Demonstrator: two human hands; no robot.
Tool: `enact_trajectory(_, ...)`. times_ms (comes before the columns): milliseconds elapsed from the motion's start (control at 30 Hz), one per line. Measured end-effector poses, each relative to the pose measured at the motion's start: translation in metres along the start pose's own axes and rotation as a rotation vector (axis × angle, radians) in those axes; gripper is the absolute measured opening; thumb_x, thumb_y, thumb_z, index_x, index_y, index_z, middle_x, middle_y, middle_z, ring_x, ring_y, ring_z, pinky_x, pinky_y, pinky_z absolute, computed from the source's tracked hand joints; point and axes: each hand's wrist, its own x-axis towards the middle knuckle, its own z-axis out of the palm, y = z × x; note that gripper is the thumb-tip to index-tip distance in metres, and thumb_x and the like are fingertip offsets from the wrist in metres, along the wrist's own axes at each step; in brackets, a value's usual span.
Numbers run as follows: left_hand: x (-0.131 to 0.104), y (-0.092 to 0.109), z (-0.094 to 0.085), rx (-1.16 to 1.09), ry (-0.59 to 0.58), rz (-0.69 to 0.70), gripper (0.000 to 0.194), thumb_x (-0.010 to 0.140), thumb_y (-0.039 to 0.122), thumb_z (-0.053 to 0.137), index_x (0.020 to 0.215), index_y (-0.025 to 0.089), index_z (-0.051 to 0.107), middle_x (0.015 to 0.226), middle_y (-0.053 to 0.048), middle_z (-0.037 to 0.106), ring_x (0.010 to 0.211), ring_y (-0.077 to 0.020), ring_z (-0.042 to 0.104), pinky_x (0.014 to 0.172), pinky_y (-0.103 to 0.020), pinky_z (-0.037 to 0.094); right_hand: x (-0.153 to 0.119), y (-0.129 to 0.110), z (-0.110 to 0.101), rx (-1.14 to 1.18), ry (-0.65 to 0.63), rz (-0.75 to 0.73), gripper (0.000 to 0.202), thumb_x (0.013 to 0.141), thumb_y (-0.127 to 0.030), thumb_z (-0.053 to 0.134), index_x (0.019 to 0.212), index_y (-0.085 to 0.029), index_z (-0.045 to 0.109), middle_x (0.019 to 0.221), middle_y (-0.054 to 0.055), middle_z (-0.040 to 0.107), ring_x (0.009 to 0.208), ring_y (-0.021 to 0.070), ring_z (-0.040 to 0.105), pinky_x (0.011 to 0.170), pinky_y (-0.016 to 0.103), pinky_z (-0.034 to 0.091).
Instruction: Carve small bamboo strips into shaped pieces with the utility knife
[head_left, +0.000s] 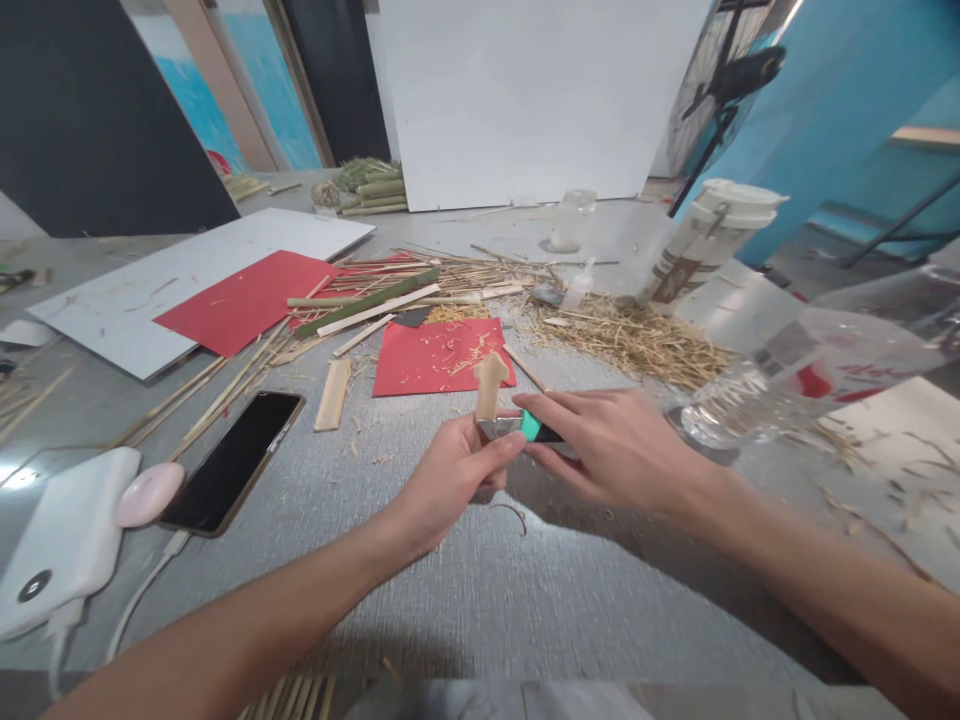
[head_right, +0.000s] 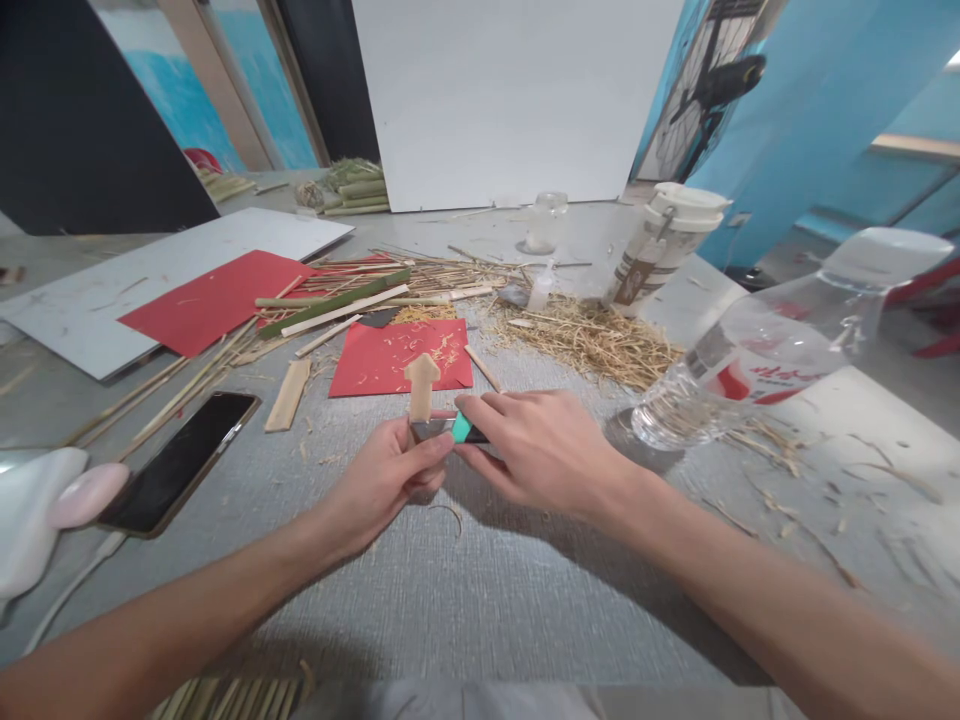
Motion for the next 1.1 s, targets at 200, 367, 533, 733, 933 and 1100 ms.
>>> enact_trajectory(200, 0.0, 0.0, 0.002, -0.023, -0.004, 0.015, 0.035, 0.097, 0.046, 0.079, 0.091, 0.018, 0.058, 0.062, 0.012, 0.026, 0.052, -0.0067, 0.017, 0.051, -0.029, 0.013, -0.001, 0.001, -0.001, -0.014, -0.022, -0.004, 0.041, 0.112, -0.041, 0.042, 0.13, -0.012, 0.065, 0.103, 0.013, 0.08, 0.076, 0.0247, 0.074, 0.062, 0.035, 0.03)
enact_trajectory(367, -0.001, 0.0, 0.003, -0.071, 0.008, -0.004, 0.031, 0.095, 0.043, 0.082, 0.097, 0.018, 0.062, 0.061, 0.012, 0.029, 0.053, -0.0068, 0.018, 0.051, -0.028, 0.014, 0.0, 0.001, -0.002, -0.006, -0.031, -0.011, 0.043, 0.112, -0.041, 0.042, 0.133, -0.012, 0.064, 0.105, 0.013, 0.08, 0.076, 0.0248, 0.074, 0.062, 0.036, 0.031)
enact_trajectory(533, -0.002, 0.0, 0.003, -0.077, 0.033, -0.016, 0.033, 0.093, 0.037, 0.085, 0.116, 0.02, 0.068, 0.061, 0.012, 0.033, 0.053, -0.0076, 0.022, 0.052, -0.027, 0.017, 0.002, 0.001, -0.005, -0.01, -0.041, -0.024, 0.043, 0.111, -0.042, 0.042, 0.133, -0.013, 0.065, 0.103, 0.012, 0.081, 0.075, 0.0243, 0.074, 0.064, 0.037, 0.033)
enact_trajectory(733, -0.004, 0.001, 0.005, -0.024, 0.024, 0.003, 0.026, 0.097, 0.039, 0.079, 0.111, 0.019, 0.07, 0.059, 0.012, 0.026, 0.053, -0.0083, 0.016, 0.05, -0.029, 0.012, 0.001, 0.001, -0.004, -0.026, -0.01, -0.044, 0.045, 0.113, -0.044, 0.039, 0.129, -0.012, 0.066, 0.102, 0.012, 0.081, 0.075, 0.0244, 0.074, 0.063, 0.037, 0.034)
enact_trajectory(933, -0.006, 0.001, 0.009, -0.059, 0.022, 0.046, 0.027, 0.098, 0.042, 0.078, 0.097, 0.017, 0.066, 0.059, 0.012, 0.024, 0.053, -0.008, 0.014, 0.051, -0.03, 0.013, -0.003, -0.002, 0.001, -0.07, 0.037, -0.029, 0.047, 0.115, -0.046, 0.037, 0.128, -0.011, 0.065, 0.101, 0.012, 0.081, 0.075, 0.0247, 0.075, 0.061, 0.036, 0.032)
enact_trajectory(1100, -0.006, -0.001, 0.01, -0.068, 0.047, 0.06, 0.029, 0.099, 0.041, 0.077, 0.09, 0.017, 0.065, 0.059, 0.012, 0.022, 0.053, -0.0079, 0.012, 0.052, -0.03, 0.013, -0.005, -0.008, 0.004, -0.1, 0.061, 0.006, 0.045, 0.115, -0.046, 0.035, 0.125, -0.012, 0.064, 0.098, 0.012, 0.08, 0.074, 0.0239, 0.073, 0.06, 0.035, 0.028)
